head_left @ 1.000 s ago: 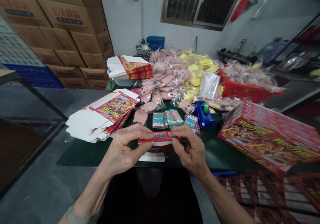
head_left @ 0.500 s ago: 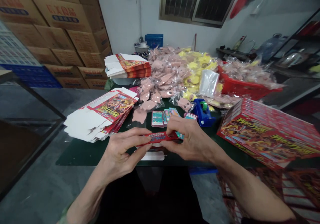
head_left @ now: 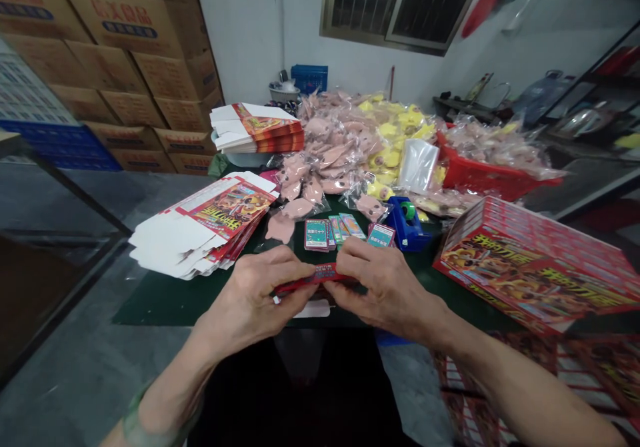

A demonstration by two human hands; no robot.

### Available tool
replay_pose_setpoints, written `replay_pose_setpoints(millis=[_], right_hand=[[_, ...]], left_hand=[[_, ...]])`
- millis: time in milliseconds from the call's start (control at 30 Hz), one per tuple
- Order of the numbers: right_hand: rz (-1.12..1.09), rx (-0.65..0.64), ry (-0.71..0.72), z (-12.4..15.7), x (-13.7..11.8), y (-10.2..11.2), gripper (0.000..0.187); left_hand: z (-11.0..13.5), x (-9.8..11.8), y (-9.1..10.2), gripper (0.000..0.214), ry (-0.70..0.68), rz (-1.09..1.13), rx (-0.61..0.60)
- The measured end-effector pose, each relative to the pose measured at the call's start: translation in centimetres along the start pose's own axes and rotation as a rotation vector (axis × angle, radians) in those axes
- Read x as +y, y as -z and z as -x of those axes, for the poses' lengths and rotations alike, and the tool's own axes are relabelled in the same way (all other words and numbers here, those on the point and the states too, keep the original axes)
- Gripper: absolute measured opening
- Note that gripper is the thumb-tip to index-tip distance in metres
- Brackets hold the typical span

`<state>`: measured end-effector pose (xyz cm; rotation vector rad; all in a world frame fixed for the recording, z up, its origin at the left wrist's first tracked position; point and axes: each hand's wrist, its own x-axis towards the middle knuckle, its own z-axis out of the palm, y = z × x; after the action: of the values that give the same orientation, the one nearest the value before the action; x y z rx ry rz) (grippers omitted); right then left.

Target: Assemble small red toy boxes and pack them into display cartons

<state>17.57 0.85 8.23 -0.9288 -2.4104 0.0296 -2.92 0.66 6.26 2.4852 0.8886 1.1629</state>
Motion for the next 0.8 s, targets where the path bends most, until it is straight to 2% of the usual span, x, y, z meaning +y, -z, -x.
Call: replay_pose_setpoints(millis=[133,233,300,367,467,533,633,667,700,800], right_hand=[[-0.164,0.173,-0.063,2.0,0.9,-2.3,0.013],[-0.199,0.28,-0.112,3.4,0.8,-5.0,0.049],[-0.182,0.321,-0.133,3.6,0.5,-6.6,0.06],[-0.177,0.356,-0.136,3.5,0.1,-7.4,0.059],[-0.216,0.355,-0.15,3.6,0.8,-7.4,0.056],[-0.244,0.43,-0.288,4.5,2.6,-6.7,0.052],[-0.103,0.644,-0.739,6.7,7.2,-4.9,0.038],[0.011,0.648,-0.893,7.5,8.9,-4.3,0.036],[0.125,0.594,-1.009,8.1,10.5,-3.7,0.035],[0.29,0.444,-1.17,8.8,13.8,-2.7,0.038]], left_hand=[[1.4,-0.3,-1.3,0.032,-0.083,-0.081,0.084],[2.6,-0.8,-2.6,0.042,-0.056,-0.122,0.102],[3.0,-1.2,-3.4,0.043,-0.039,-0.138,0.163],[2.9,-1.7,-4.2,0.039,-0.033,-0.153,0.257],[2.5,-2.3,-4.9,0.032,-0.005,-0.164,0.373],[2.3,-2.5,-5.1,0.032,0.067,-0.122,0.447],[2.5,-2.8,-5.6,0.041,0.192,-0.063,0.558],[2.7,-2.9,-5.8,0.042,0.224,-0.056,0.576],[2.8,-3.0,-6.0,0.042,0.249,-0.052,0.592],[3.2,-3.2,-6.5,0.041,0.29,-0.043,0.611]])
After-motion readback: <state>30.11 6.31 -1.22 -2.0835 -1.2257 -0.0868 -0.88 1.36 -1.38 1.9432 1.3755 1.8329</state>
